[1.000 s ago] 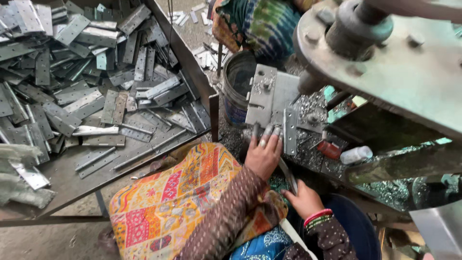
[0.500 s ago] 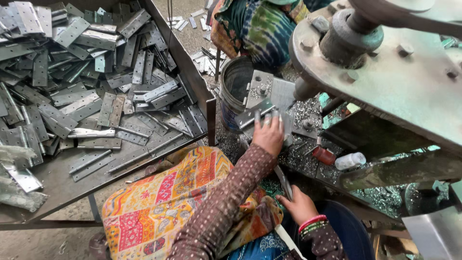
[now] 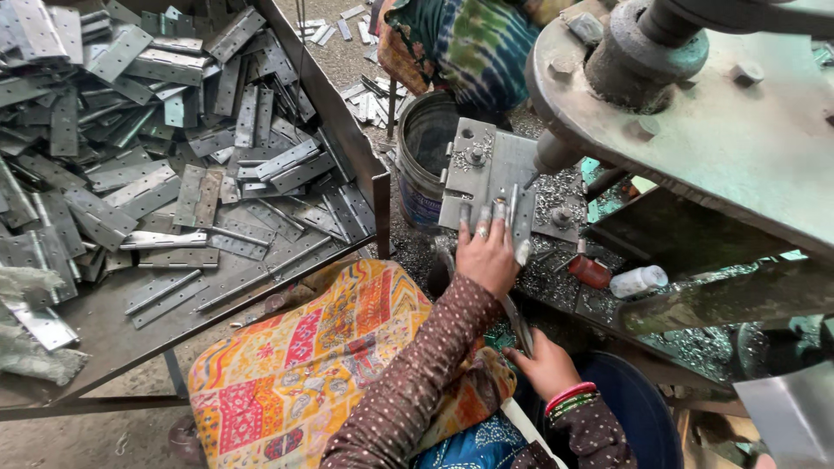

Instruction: The person sits on the floor and repeatedly picks up metal hinge pieces from a bin, places them into a manual punching machine, and operates the lever to punch holes. Processed pieces are dropped back into the bin.

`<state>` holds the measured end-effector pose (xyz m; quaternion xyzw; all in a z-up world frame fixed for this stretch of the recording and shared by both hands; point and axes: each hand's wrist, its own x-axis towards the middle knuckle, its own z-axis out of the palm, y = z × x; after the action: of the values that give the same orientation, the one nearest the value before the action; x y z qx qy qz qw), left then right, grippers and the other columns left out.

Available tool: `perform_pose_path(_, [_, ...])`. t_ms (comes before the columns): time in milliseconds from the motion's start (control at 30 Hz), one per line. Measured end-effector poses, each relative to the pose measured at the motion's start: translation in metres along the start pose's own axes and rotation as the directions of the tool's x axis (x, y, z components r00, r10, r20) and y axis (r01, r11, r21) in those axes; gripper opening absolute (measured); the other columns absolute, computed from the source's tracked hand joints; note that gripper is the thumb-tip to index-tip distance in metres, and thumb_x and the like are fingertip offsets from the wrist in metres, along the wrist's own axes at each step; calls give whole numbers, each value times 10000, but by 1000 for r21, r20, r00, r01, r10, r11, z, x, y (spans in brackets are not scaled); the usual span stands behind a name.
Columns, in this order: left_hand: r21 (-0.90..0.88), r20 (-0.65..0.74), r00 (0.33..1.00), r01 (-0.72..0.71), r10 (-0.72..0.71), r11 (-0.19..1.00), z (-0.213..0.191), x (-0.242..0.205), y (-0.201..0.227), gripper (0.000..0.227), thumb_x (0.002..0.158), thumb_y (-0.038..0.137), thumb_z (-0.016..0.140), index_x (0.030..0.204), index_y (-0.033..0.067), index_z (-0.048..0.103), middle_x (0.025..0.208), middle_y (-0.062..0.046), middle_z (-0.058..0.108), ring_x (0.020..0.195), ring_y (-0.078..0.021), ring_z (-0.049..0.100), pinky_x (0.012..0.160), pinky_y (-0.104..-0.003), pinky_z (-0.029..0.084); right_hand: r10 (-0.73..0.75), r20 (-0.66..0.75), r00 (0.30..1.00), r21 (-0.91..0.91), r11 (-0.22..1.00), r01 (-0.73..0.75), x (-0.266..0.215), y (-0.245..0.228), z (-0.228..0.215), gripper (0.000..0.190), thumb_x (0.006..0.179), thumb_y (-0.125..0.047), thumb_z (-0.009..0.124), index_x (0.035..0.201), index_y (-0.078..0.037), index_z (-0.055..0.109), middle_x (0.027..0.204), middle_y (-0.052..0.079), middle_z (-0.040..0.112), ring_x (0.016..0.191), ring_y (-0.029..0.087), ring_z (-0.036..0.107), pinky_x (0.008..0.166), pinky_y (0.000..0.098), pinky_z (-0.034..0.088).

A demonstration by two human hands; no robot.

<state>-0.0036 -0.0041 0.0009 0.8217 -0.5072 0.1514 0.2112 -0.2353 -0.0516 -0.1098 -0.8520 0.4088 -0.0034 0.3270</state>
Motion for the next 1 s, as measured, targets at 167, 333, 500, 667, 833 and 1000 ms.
perform_pose_path(167, [-95,91,995,54,-45,994,21,10,-7,345,946,164,535,1210,-7,673,1294,-138,639,1220,-296,595,1114,-611,336,126,-51,991,-71,989,-129,-11,20,57,510,896,-420,669,1193,-27,536,886,263,725,833,454,705,721,528,542])
perform_pose_path(333, [-162,-90,996,4,-19,987,15,0,-13,332,946,192,540,1155,-9,702,1287,-134,655,1253,-307,598,1126,-590,347,93,-74,993,-133,986,-102,-6,27,77,577,874,-449,679,1201,-17,480,888,273,703,831,485,682,696,558,537])
perform_pose_path(500, [3,-36,999,-2,2,1000,28,21,-14,287,925,171,511,1059,44,731,1341,-131,647,1244,-279,599,1203,-607,280,52,-32,998,-260,964,-59,-3,38,48,511,853,-485,714,1046,-37,560,849,265,709,827,474,689,698,547,546])
perform_pose_path(667, [-23,-51,998,29,-30,999,41,40,-12,313,916,149,535,1114,-4,724,1311,-148,653,1232,-309,607,1185,-544,308,13,-86,996,-107,994,-22,-6,34,50,451,885,-448,680,1071,-53,565,839,271,698,793,486,680,656,554,535])
perform_pose_path(833, [-2,31,999,-30,30,1000,32,15,-11,321,938,131,538,1156,-15,721,1207,-161,661,1189,-342,612,1151,-558,344,-3,-159,987,-87,996,-11,-6,25,72,465,875,-436,669,1103,-51,542,809,263,707,759,485,679,644,558,530])
perform_pose_path(1000, [11,-67,997,-35,36,999,34,28,-14,258,894,152,561,1040,39,742,1297,-172,649,1220,-304,617,1184,-545,348,117,13,993,-265,958,-109,0,28,52,490,854,-463,717,1029,-37,550,837,258,708,811,456,703,692,520,562])
